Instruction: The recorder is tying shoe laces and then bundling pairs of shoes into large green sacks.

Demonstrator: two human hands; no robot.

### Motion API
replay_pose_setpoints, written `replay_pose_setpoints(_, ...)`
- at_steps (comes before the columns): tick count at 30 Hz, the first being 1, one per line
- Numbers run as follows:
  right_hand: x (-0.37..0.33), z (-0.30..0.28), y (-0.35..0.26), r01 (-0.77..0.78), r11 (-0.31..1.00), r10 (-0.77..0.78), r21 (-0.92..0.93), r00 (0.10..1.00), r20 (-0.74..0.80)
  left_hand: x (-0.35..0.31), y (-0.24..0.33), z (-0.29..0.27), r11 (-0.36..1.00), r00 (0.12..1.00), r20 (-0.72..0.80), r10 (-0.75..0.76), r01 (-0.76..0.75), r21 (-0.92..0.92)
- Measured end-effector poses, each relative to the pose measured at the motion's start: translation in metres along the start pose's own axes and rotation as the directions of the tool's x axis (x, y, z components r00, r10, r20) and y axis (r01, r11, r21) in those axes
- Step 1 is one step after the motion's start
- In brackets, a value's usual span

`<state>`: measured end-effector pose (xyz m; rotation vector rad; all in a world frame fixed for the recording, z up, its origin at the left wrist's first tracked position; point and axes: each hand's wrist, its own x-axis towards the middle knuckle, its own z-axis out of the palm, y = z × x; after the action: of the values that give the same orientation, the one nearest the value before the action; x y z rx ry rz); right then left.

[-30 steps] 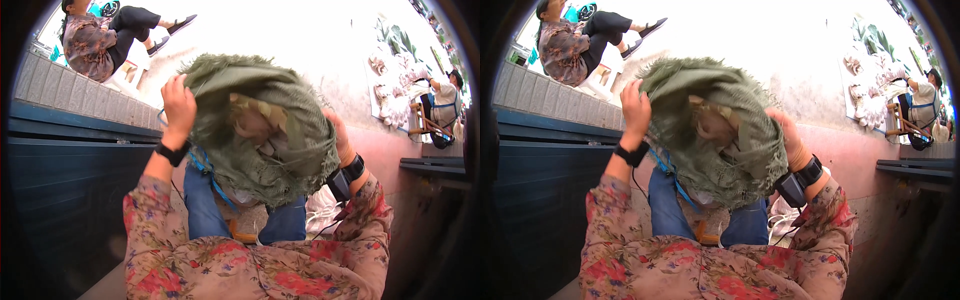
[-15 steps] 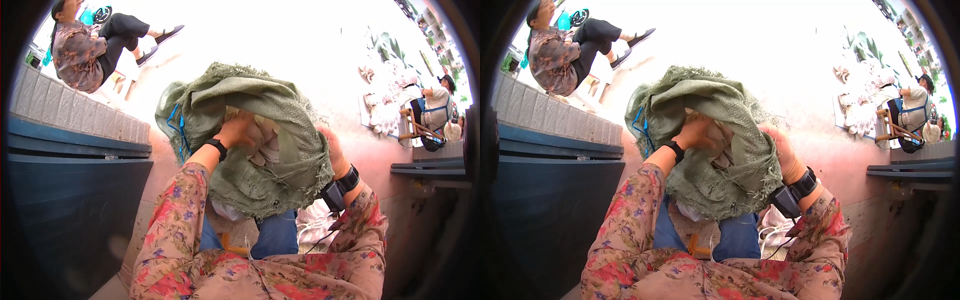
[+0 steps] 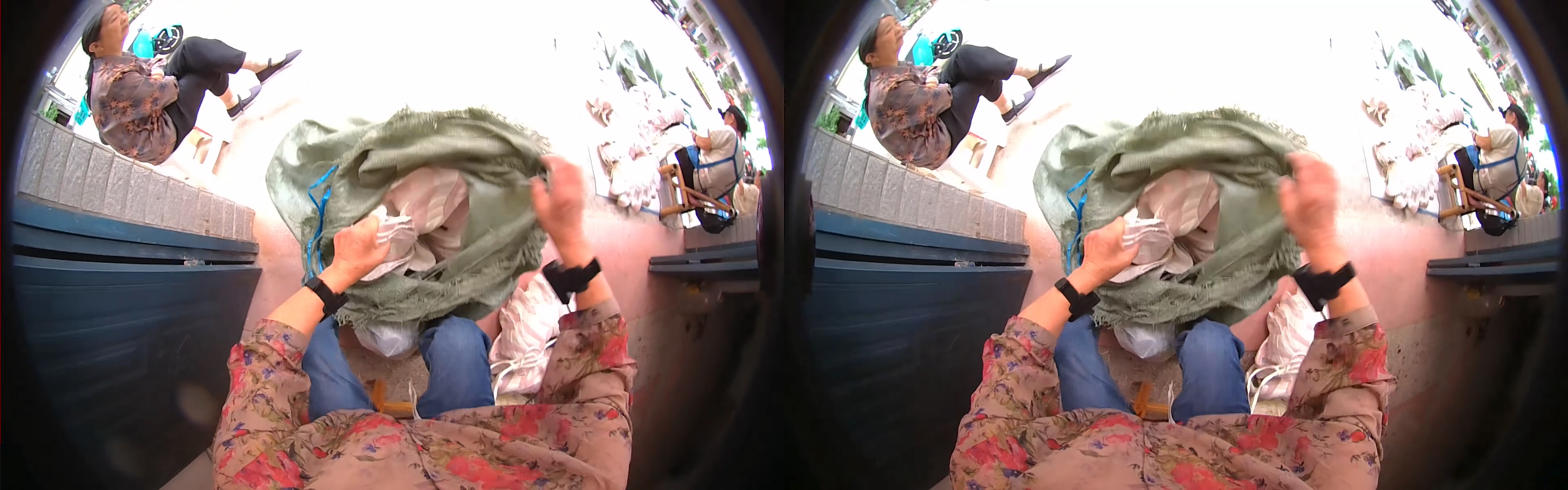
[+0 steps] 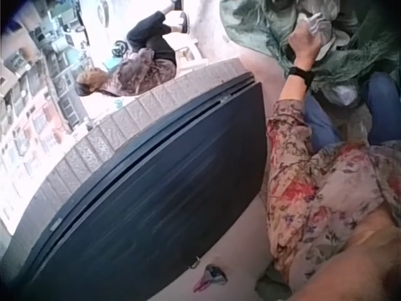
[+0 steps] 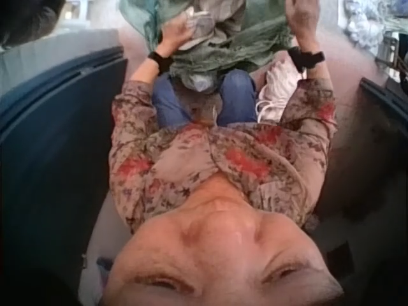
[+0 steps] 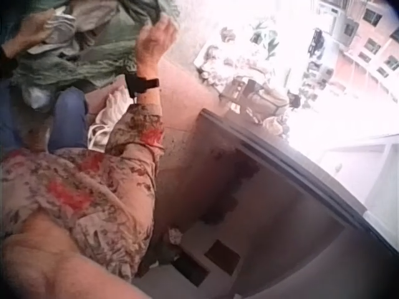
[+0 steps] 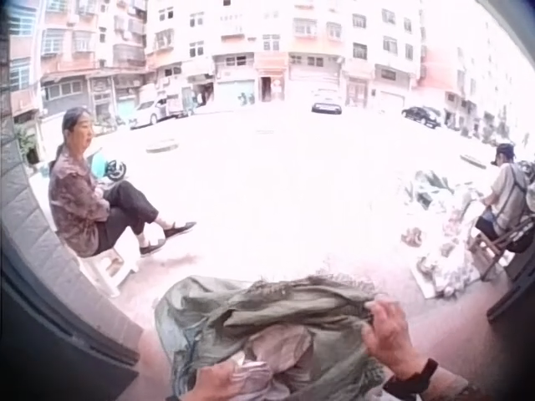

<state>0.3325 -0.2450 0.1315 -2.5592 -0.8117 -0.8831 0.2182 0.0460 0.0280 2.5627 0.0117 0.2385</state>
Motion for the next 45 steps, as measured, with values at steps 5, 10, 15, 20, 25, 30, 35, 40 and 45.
replay_pose_setpoints(5, -0.094, 0.042, -0.076, 0.064, 0.887, -0.324, 0.457, 0.793, 0.517, 0.009, 0.038, -0.025, 0.994, 0.993, 0.037, -0.11, 0.109, 0.01)
replay_pose_setpoints(10, -0.177, 0.037, -0.057, 0.155, 0.946, -0.317, 0.283, 0.615, 0.722, 0.032, 0.059, -0.072, 0.991, 0.977, -0.176, -0.119, 0.105, -0.083)
replay_pose_setpoints(15, -0.211, 0.044, -0.031, 0.215, 0.966, -0.247, 0.141, 0.627, 0.739, 0.033, 0.097, -0.102, 0.993, 0.988, -0.106, -0.11, 0.105, -0.056)
replay_pose_setpoints(20, -0.196, 0.053, -0.001, -0.029, 0.988, 0.126, -0.15, 0.709, 0.694, 0.02, 0.064, -0.101, 0.978, 0.956, -0.212, -0.204, 0.189, -0.089)
replay_pose_setpoints(25, -0.273, 0.047, 0.035, -0.189, 0.912, 0.409, -0.363, 0.445, 0.797, -0.025, 0.021, -0.073, 0.96, 0.941, -0.192, -0.277, 0.265, -0.089)
replay_pose_setpoints(30, -0.216, 0.019, 0.002, -0.425, 0.897, 0.217, 0.122, 0.663, 0.716, -0.03, 0.028, -0.039, 0.957, 0.954, -0.125, -0.272, 0.254, -0.142)
replay_pose_setpoints(35, -0.16, 0.059, -0.037, -0.595, 0.679, 0.318, 0.43, 0.766, 0.559, -0.011, 0.073, -0.049, 0.97, 0.974, -0.033, -0.224, 0.22, -0.108)
replay_pose_setpoints(40, -0.188, 0.107, 0.002, -0.876, 0.23, 0.538, 0.423, 0.477, 0.695, -0.021, 0.144, -0.126, 0.994, 0.986, -0.128, 0.105, -0.101, 0.037)
replay_pose_setpoints(45, -0.114, 0.064, -0.021, -0.756, 0.408, 0.328, 0.511, 0.644, 0.691, -0.041, 0.176, -0.21, 0.978, 0.942, -0.274, 0.194, -0.163, 0.133)
